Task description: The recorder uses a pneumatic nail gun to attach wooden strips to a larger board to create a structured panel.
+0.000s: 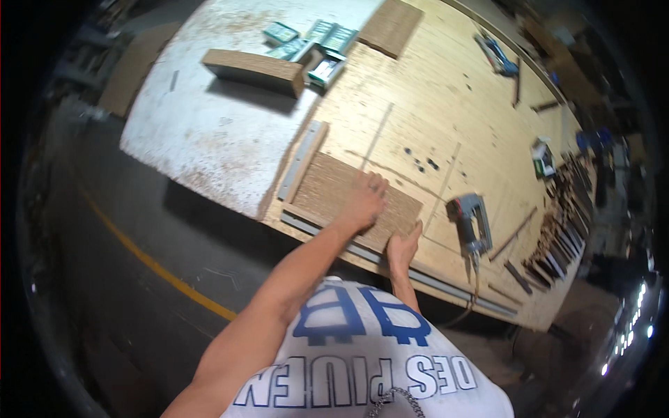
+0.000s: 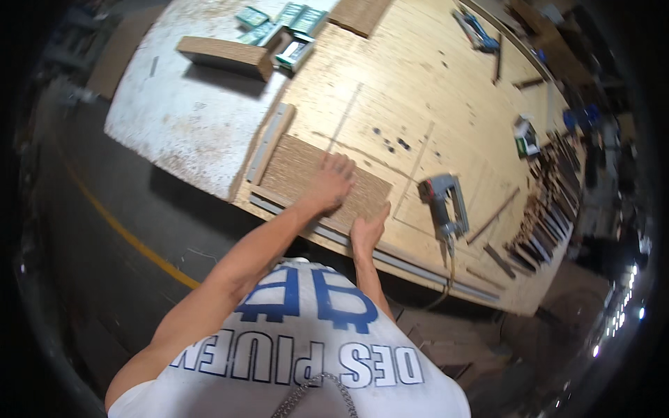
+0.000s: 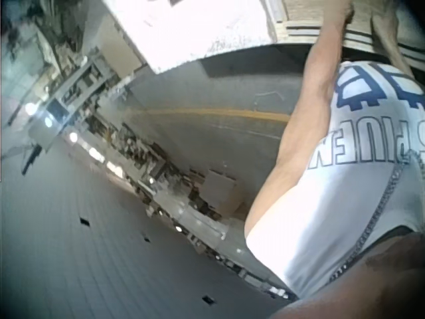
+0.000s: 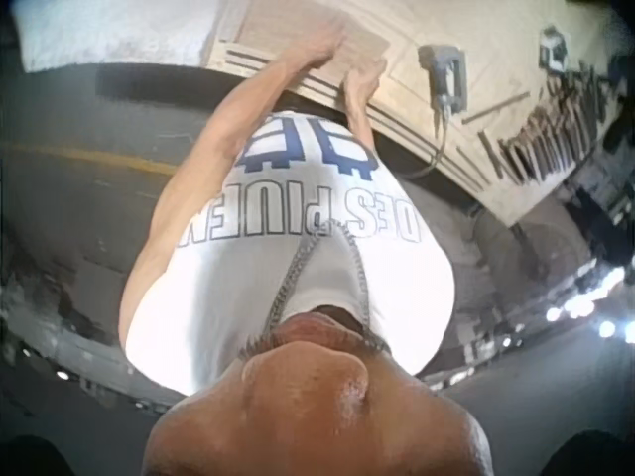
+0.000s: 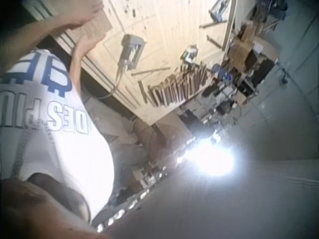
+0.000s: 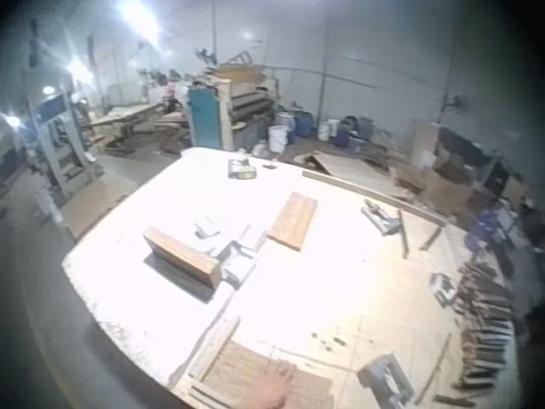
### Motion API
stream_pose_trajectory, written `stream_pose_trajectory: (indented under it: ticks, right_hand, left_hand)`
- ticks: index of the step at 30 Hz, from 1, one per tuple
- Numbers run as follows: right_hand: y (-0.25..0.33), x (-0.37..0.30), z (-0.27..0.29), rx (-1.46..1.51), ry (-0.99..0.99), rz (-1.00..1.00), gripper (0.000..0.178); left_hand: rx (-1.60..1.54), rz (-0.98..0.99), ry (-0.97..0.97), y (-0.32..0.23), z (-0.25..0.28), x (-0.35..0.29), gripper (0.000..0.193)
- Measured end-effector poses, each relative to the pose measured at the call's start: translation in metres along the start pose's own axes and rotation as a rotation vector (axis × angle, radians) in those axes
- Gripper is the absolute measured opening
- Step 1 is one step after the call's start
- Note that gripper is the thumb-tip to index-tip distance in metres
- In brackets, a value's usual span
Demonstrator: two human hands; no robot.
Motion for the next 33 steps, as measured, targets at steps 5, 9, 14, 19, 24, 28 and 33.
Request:
stream_pose_trajectory:
  ticks: [5,9,14,19,24,28,33]
  right_hand:
    - [-0.014,-0.006,0.013,0.025,0.071,-0.043,0.075]
    - [-0.018,0.003,0.017,-0.165,0.116,-0.022,0.063]
    - [-0.096,0.023,0.027,-0.230,0.271,-0.101,0.040]
    - [-0.061,0.015,0.018,-0.115,0.460,-0.139,0.035]
    - [-0.055,0.015,0.022,0.229,0.299,-0.323,0.036]
    - [-0.051,0.019,0.022,0.138,0.279,-0.355,0.035]
    - [-0.069,0.032,0.020,0.071,0.284,-0.484,0.025]
  left_hand:
    - [-0.061,0.030,-0.054,0.033,0.008,-0.007,0.053]
    - [-0.112,-0.057,-0.073,0.034,0.011,-0.006,0.053]
    - [-0.127,-0.086,-0.068,0.029,0.012,-0.001,0.052]
    - [-0.129,-0.104,-0.050,0.040,0.016,-0.003,0.052]
    - [-0.146,-0.129,0.020,0.037,0.015,-0.001,0.053]
    - [-0.163,-0.115,0.014,0.038,0.014,-0.003,0.054]
    - [-0.138,-0.111,0.006,0.035,0.011,-0.001,0.054]
Point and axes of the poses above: each hand's wrist, its own x-axis towards the middle knuckle, its own z-axis out of the back of the hand, y = z × x, the point moved 8 cm from there along x, towards the middle knuckle, and after that the axes turned 7 degrees about z, right-handed, at the moved point
